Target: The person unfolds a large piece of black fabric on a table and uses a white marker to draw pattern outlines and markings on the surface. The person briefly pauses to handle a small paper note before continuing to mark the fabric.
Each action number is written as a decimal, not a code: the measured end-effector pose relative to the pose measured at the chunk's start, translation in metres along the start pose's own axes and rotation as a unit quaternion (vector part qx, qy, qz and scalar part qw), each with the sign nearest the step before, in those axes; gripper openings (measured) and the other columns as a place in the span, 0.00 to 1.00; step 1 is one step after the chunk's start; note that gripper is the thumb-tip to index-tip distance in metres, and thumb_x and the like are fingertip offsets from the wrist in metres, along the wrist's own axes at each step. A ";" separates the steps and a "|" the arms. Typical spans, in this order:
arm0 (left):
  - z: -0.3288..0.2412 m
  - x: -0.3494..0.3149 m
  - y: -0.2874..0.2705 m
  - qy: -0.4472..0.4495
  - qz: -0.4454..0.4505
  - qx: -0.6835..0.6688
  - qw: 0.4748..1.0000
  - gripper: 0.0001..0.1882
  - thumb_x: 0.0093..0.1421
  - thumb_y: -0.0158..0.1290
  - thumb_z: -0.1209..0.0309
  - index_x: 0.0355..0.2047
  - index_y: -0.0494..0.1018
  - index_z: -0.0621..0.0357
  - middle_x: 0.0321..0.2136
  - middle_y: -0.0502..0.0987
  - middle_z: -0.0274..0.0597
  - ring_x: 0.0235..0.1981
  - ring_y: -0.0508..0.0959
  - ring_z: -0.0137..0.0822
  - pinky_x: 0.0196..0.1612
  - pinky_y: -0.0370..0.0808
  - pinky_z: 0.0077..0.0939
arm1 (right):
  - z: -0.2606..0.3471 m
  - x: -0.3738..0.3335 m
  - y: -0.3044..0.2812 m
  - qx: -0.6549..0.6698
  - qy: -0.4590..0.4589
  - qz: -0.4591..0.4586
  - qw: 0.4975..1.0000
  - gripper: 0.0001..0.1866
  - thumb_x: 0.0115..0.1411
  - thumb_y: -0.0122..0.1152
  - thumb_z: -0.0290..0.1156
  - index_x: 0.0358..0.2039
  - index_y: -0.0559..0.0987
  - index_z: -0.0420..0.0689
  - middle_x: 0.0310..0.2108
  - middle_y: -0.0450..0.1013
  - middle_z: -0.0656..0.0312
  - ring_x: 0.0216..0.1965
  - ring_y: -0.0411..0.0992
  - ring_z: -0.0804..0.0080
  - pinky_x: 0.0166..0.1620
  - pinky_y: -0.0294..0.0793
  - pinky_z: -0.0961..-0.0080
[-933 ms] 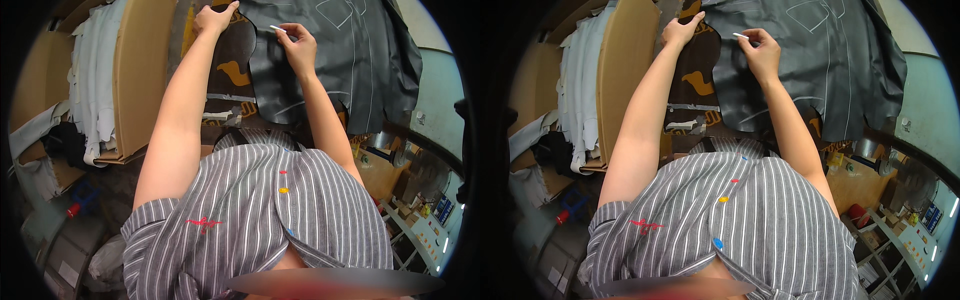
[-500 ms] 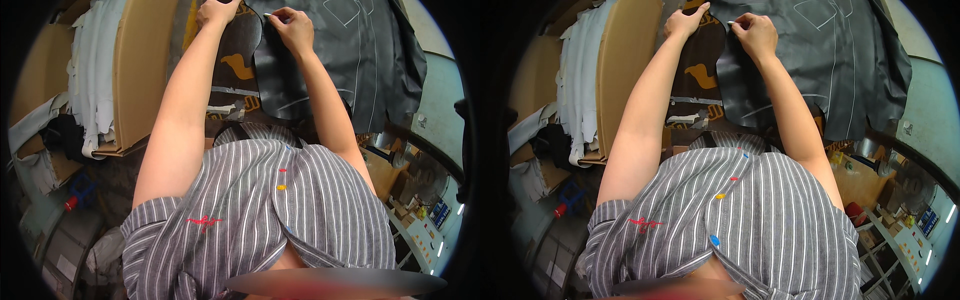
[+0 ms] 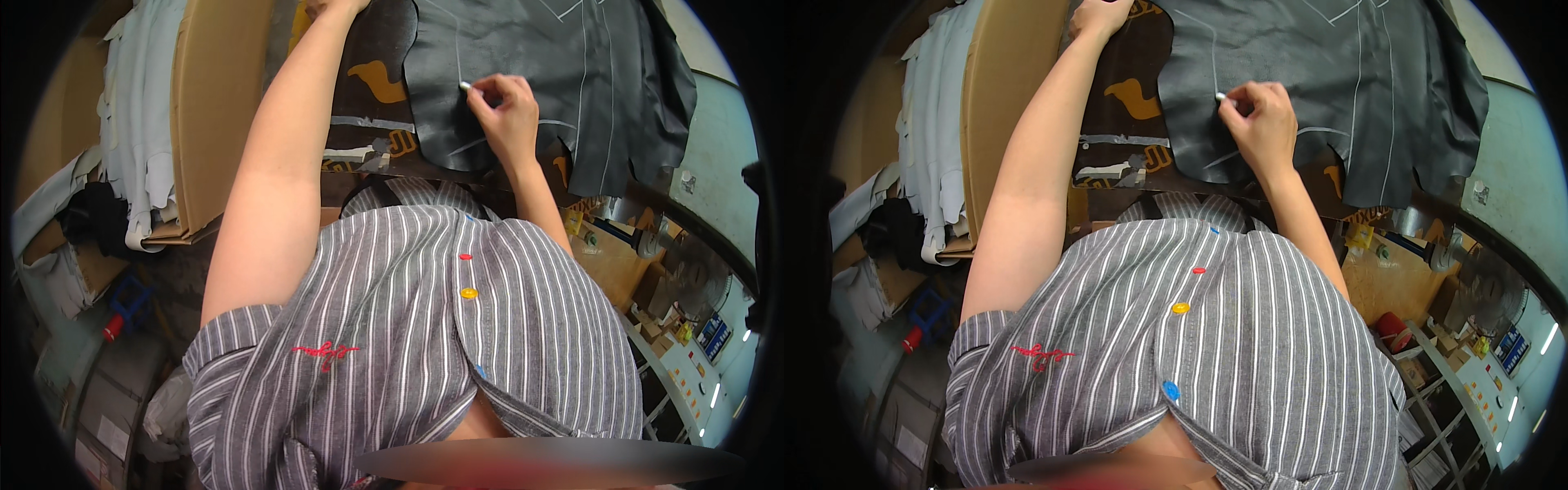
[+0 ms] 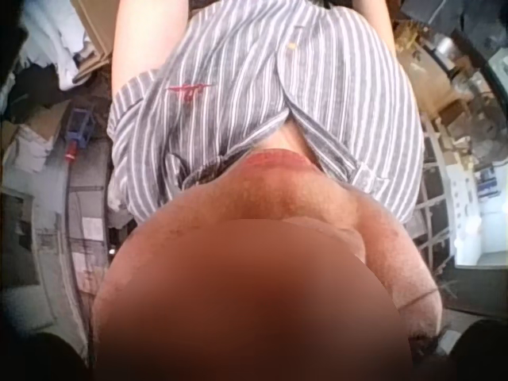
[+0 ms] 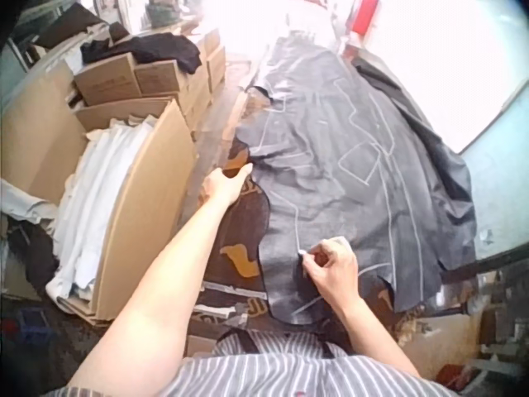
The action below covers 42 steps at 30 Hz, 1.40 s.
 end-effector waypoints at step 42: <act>0.014 0.025 0.008 0.074 0.015 0.032 0.997 0.60 0.46 0.51 0.23 0.61 0.67 0.68 0.59 0.70 0.59 0.62 0.69 0.52 0.64 0.64 0.45 | -0.053 0.030 -0.034 0.096 0.091 -0.025 0.991 0.08 0.49 0.65 0.32 0.25 0.80 0.41 0.20 0.74 0.58 0.24 0.74 0.65 0.30 0.72 0.70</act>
Point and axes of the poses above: each hand's wrist, its own x-axis towards the middle knuckle, its own y-axis out of the palm, z = x × y, the point moved 2 cm from there along x, towards the middle knuckle
